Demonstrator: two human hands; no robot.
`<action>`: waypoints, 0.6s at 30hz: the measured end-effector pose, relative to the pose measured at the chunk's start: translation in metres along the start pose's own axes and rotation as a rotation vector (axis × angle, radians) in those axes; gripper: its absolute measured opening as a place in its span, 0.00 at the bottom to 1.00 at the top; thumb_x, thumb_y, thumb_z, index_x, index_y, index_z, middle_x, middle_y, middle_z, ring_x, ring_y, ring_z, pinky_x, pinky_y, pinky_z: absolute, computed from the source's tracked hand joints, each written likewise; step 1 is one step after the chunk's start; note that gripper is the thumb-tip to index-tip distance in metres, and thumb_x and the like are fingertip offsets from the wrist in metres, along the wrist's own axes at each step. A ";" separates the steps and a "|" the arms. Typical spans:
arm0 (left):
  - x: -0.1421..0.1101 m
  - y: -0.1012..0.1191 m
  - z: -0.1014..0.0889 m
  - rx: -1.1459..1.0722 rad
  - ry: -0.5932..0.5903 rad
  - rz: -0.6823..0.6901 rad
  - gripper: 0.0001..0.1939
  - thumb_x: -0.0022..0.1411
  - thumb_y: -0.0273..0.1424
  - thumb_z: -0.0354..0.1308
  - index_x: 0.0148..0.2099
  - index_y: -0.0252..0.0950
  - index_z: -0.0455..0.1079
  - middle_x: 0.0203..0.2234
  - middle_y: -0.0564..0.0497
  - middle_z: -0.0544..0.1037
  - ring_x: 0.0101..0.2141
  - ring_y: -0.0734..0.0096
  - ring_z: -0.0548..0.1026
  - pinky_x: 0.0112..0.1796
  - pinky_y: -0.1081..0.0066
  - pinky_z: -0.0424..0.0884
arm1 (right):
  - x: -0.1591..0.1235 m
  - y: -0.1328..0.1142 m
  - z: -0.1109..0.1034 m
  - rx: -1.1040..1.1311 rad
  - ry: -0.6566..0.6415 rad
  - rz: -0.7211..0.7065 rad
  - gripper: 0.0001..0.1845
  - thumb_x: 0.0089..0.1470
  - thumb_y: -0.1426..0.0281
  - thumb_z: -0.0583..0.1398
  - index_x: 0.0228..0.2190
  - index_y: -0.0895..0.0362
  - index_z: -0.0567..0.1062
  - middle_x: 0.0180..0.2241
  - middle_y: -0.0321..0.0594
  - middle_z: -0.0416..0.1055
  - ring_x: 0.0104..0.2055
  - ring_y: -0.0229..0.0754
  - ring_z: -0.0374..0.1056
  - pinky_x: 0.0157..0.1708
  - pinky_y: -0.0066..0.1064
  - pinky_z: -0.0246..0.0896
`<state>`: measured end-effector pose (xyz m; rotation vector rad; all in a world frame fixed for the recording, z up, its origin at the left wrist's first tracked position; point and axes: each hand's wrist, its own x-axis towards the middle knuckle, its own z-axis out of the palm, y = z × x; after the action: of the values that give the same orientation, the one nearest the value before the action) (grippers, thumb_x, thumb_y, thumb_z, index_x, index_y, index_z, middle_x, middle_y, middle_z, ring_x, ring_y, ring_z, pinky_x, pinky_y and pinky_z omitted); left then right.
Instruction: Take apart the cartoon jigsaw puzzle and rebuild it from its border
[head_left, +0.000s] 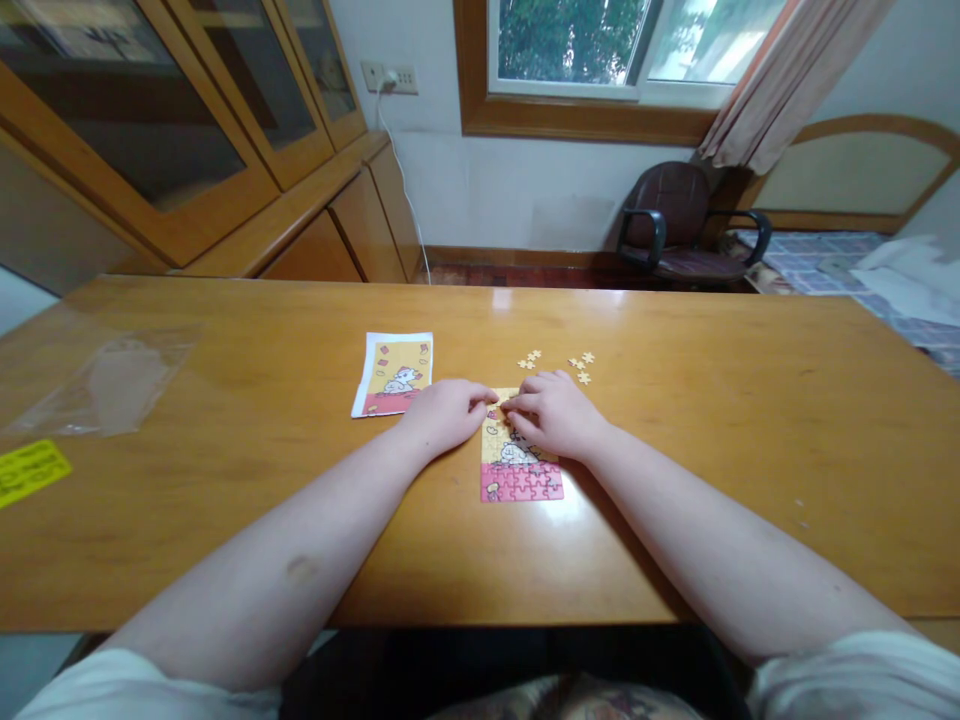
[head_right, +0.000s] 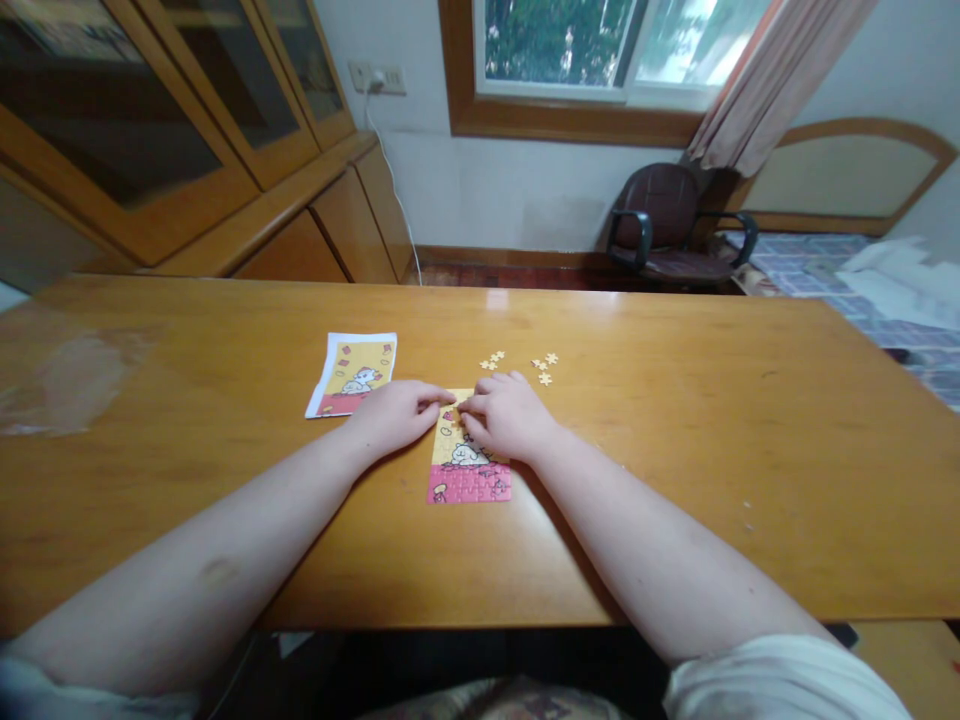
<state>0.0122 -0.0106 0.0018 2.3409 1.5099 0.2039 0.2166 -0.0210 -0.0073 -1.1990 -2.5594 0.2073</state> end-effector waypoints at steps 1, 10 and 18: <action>0.000 0.000 0.000 0.005 -0.002 -0.001 0.17 0.63 0.33 0.49 0.48 0.44 0.77 0.44 0.50 0.81 0.44 0.58 0.77 0.41 0.63 0.71 | 0.000 0.000 0.000 -0.001 -0.007 0.006 0.14 0.59 0.63 0.56 0.39 0.52 0.81 0.31 0.40 0.71 0.37 0.43 0.63 0.38 0.36 0.46; -0.003 0.004 -0.003 0.054 -0.030 0.018 0.18 0.64 0.31 0.47 0.50 0.44 0.75 0.45 0.50 0.80 0.44 0.57 0.77 0.42 0.62 0.70 | 0.003 -0.003 -0.001 -0.006 -0.053 0.022 0.14 0.61 0.64 0.55 0.40 0.54 0.79 0.34 0.42 0.73 0.39 0.44 0.65 0.39 0.35 0.49; -0.005 0.007 -0.009 -0.057 0.110 -0.074 0.17 0.63 0.29 0.48 0.49 0.40 0.74 0.35 0.49 0.80 0.35 0.63 0.76 0.37 0.65 0.69 | -0.005 0.048 -0.040 -0.113 0.118 0.507 0.13 0.56 0.72 0.56 0.39 0.57 0.79 0.39 0.44 0.77 0.42 0.45 0.70 0.42 0.34 0.58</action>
<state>0.0131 -0.0158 0.0125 2.2587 1.6164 0.3579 0.2676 0.0056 0.0172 -1.8293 -2.1482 0.0969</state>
